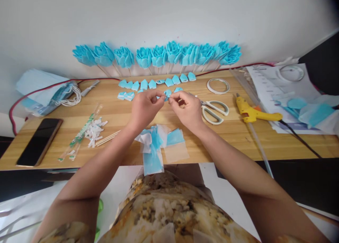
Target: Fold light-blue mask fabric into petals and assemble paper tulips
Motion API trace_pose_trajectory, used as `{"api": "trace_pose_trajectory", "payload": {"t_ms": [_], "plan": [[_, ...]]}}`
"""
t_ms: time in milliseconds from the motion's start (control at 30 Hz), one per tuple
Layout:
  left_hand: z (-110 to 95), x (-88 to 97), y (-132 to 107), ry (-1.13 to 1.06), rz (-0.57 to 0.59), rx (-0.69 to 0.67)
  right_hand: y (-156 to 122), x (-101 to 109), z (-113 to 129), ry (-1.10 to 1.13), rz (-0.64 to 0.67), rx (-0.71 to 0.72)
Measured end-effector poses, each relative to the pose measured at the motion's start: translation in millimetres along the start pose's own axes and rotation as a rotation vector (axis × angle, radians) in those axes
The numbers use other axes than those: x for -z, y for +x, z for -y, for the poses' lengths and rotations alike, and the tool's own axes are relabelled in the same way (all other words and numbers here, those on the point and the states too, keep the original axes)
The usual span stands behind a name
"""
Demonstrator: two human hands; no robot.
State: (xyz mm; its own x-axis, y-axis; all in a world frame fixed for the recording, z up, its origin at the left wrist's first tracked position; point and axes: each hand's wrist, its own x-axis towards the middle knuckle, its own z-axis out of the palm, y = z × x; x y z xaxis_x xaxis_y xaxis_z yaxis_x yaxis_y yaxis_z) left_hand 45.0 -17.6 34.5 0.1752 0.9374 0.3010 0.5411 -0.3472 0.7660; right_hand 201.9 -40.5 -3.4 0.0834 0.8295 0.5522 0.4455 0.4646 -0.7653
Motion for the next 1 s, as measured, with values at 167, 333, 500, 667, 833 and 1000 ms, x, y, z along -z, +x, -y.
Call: {"api": "trace_pose_trajectory", "payload": {"t_ms": [167,333,500,667,833,1000], "plan": [[0.3,1.4,1.7,-0.052,0.022,0.024,0.6,0.4,1.0,0.037,0.006,-0.05],[0.3,0.6,-0.1,-0.071,0.019,0.01,3.2,2.0,1.9,0.112,0.036,-0.154],[2.7,0.8,-1.7,-0.093,0.02,-0.002,4.1,2.6,2.4,0.129,0.048,-0.211],[6.1,1.3,-0.8,-0.12,0.021,0.011,3.8,2.3,1.6,0.139,0.049,-0.212],[6.5,1.4,-3.8,-0.205,0.031,0.02,4.0,2.9,1.5,0.161,0.046,-0.228],[4.9,6.3,-5.5,-0.292,-0.024,0.031,4.7,3.5,-0.3,0.197,0.032,-0.247]]}}
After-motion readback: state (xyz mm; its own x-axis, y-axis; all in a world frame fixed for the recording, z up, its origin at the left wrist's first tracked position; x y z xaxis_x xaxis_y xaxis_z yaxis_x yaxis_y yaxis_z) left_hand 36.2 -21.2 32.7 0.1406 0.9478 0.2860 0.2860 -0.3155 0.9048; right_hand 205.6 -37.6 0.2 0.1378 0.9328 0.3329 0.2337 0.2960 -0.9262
